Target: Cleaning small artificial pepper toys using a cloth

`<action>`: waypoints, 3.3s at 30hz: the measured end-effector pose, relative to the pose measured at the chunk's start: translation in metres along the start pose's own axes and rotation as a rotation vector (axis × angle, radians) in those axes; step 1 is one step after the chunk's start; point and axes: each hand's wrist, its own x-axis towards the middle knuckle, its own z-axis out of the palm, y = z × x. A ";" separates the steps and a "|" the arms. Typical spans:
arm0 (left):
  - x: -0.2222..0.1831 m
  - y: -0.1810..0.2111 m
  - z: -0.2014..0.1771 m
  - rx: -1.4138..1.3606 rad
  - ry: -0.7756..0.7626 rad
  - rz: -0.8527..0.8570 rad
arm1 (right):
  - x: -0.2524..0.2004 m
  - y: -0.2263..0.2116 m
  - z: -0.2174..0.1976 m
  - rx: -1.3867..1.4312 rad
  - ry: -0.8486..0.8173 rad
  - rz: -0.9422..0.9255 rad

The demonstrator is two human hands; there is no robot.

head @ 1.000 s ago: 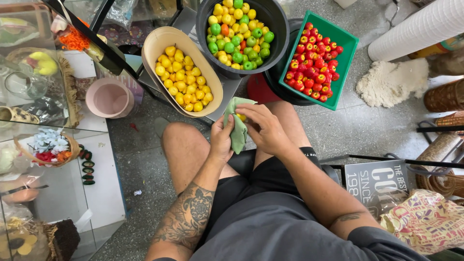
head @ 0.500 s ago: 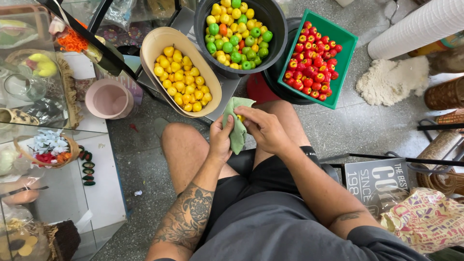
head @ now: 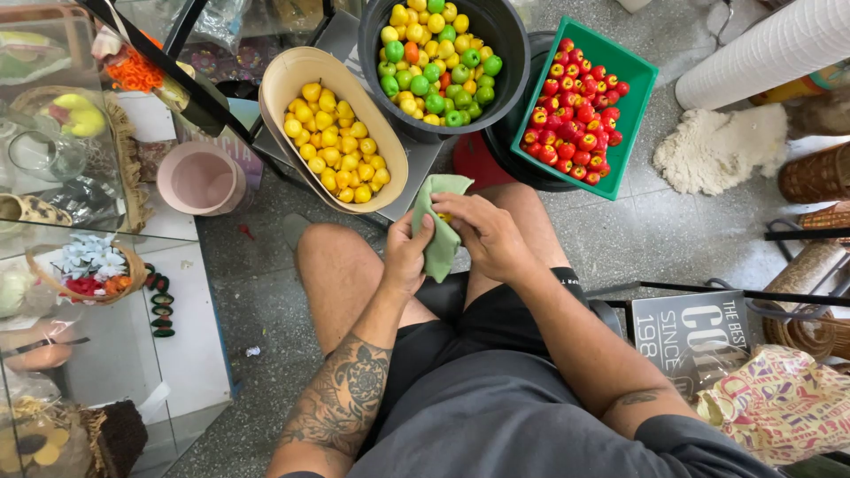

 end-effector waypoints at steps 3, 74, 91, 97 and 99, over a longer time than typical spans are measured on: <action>-0.001 -0.002 0.002 -0.003 0.005 -0.003 | -0.005 0.010 -0.001 -0.039 0.006 -0.002; -0.009 -0.003 -0.012 0.908 -0.024 -0.270 | -0.076 0.161 -0.019 -0.489 0.213 0.388; -0.006 0.004 -0.008 0.725 0.000 -0.181 | 0.149 0.164 -0.020 -0.499 0.241 -0.109; -0.005 0.015 -0.004 -0.053 0.063 -0.375 | 0.199 0.254 -0.002 -0.779 -0.092 0.256; -0.005 0.020 -0.005 -0.109 0.132 -0.410 | 0.201 0.263 0.006 -0.859 -0.206 0.366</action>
